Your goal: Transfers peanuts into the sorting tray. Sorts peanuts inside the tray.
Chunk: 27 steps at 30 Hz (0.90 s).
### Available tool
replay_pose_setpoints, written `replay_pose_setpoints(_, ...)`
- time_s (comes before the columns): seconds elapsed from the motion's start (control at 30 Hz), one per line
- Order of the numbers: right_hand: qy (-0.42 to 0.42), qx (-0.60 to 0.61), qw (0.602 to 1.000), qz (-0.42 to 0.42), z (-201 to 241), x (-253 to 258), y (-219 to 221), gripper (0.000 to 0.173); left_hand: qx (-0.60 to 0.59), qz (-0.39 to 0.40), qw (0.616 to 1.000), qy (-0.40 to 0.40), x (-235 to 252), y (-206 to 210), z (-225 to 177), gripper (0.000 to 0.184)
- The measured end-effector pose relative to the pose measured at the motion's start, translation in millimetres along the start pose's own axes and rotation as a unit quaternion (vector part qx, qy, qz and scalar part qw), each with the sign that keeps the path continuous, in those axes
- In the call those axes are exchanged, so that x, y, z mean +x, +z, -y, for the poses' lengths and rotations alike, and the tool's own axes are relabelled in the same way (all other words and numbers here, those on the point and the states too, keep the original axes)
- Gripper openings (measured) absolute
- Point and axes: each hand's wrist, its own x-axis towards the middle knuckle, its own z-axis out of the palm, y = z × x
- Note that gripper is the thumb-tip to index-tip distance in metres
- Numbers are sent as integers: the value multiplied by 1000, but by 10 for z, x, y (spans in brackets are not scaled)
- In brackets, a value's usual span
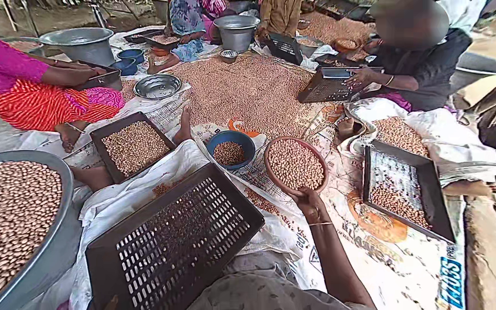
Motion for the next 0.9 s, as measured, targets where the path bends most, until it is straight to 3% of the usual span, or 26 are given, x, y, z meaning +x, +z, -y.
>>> replay_pose_setpoints(0.07,28,-49,997,43,-76,-260,196,9,-4,-8,999,38,23,7,180,48)
replay_pose_setpoints(0.13,23,-93,990,100,-190,-415,401,16,3,-22,998,51,3,-10,198,49)
replay_pose_setpoints(0.2,-20,-136,978,155,-292,-552,609,26,3,-35,998,56,-3,11,206,50)
replay_pose_setpoints(0.33,-154,-237,929,238,-639,-738,932,23,-37,-50,996,66,120,29,453,53)
replay_pose_setpoints(0.57,-394,-335,785,342,-1223,-682,1009,57,-58,-50,996,52,182,24,444,50)
replay_pose_setpoints(0.67,-524,-327,686,385,-1341,-615,1054,55,-55,-52,996,38,185,22,458,48)
replay_pose_setpoints(0.77,-608,-258,627,414,-1304,-743,1238,50,-45,-54,997,38,183,26,469,48)
replay_pose_setpoints(0.83,-657,-206,609,394,-1245,-842,1360,46,-51,-41,998,15,97,13,271,46)
replay_pose_setpoints(0.9,-660,-167,634,368,-1158,-785,1436,49,-46,-18,997,-56,-178,-11,-400,42)
